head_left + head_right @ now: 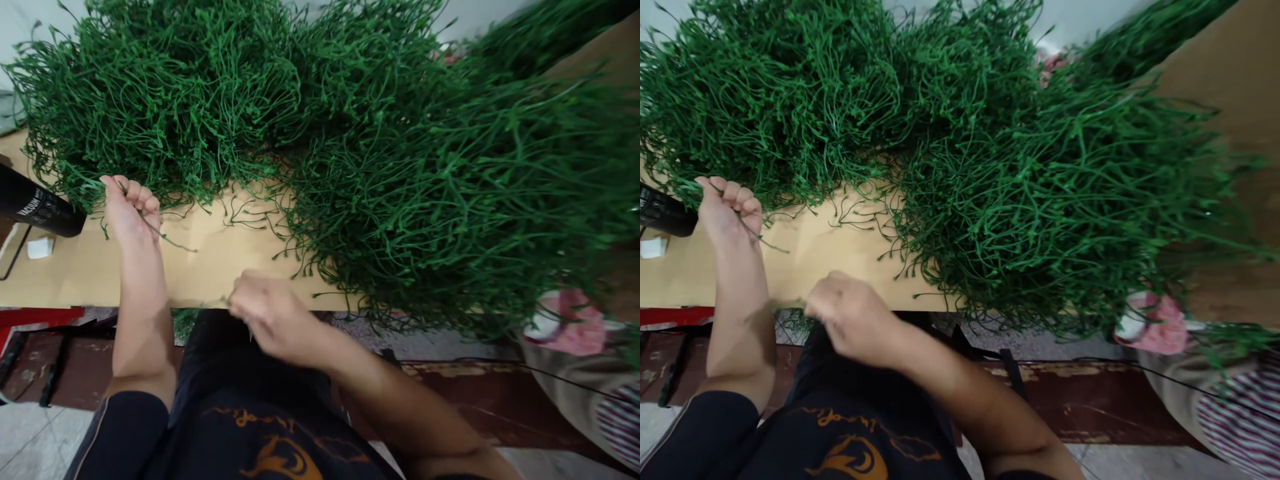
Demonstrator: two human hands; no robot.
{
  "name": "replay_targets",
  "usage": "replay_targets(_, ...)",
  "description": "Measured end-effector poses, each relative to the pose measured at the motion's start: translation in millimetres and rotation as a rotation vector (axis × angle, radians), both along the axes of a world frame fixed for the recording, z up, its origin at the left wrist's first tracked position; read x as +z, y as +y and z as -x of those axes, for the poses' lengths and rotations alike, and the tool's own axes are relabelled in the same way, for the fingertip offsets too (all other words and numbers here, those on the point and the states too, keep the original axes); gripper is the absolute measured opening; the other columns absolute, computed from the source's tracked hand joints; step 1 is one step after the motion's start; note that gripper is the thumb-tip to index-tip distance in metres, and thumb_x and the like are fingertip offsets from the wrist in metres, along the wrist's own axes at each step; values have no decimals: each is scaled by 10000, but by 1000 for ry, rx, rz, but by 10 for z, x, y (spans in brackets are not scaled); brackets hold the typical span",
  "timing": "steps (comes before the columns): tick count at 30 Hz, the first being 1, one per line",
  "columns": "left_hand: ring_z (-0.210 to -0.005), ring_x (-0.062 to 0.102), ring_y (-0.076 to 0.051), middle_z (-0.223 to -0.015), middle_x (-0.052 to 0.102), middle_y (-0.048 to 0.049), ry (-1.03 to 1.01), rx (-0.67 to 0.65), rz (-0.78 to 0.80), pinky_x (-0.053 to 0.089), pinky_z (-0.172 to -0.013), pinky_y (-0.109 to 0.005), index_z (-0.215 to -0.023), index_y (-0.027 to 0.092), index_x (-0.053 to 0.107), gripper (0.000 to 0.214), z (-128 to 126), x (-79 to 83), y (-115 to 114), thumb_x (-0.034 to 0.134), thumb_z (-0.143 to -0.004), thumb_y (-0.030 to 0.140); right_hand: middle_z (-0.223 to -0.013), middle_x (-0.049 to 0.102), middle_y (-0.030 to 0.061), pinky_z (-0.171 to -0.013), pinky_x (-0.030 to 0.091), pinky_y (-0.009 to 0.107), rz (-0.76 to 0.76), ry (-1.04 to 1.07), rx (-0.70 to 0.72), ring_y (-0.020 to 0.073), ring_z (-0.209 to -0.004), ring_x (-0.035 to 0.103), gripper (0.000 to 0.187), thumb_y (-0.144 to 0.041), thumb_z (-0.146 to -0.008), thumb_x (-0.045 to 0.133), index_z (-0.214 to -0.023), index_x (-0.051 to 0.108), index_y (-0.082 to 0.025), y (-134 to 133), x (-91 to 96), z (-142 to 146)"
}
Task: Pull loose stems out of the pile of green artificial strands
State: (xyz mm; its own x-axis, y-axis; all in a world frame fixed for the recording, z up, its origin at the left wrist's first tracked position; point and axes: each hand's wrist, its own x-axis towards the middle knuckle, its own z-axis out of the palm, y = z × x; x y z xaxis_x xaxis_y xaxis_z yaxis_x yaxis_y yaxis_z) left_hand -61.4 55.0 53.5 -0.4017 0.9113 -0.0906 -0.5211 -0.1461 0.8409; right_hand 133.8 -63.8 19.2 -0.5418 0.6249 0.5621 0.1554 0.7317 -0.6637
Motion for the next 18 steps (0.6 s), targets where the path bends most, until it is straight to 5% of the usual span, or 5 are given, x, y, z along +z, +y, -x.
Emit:
replay_targets(4, -441, 26, -88, -537, 6, 38, 74, -157, 16, 41, -415, -231, -572, 178, 256, 470, 98, 98, -188, 130, -970, 395, -592, 350, -26, -546, 299, 227, 356, 45, -190, 85, -555, 343, 314, -306, -941, 322, -657, 373, -184, 187, 22, -264)
replay_targets(6, -444, 25, -92, -524, 15, 35, 144, -251, -21, 39, -399, -221, -549, 173, 306, 496, 134, 133, -310, 123, -967, 369, -597, 353, -24, -547, 301, 232, 407, 56, -230, 84, -557, 343, 370, -403, -944, 310, -658, 385, -182, 240, 43, -344)
replay_targets(12, -378, 188, -61, -418, 189, 35, 533, -617, -75, 107, -359, -217, -524, 191, 542, 414, 390, 179, -742, 525, -800, 498, -589, 379, -15, -569, 325, 246, 341, -14, -316, 87, -572, 381, 441, -497, -928, 307, -636, 402, -180, 247, 104, -441)
replay_targets(18, -577, 548, -111, -689, 669, -28, 1217, -1316, 194, 408, -547, -220, -704, 213, 704, 293, 511, 154, -1063, 541, -788, 441, -566, 434, 10, -545, 311, 288, 189, -21, -671, 113, -558, 405, 442, -550, -866, 435, -597, 447, -198, 223, 431, -990)
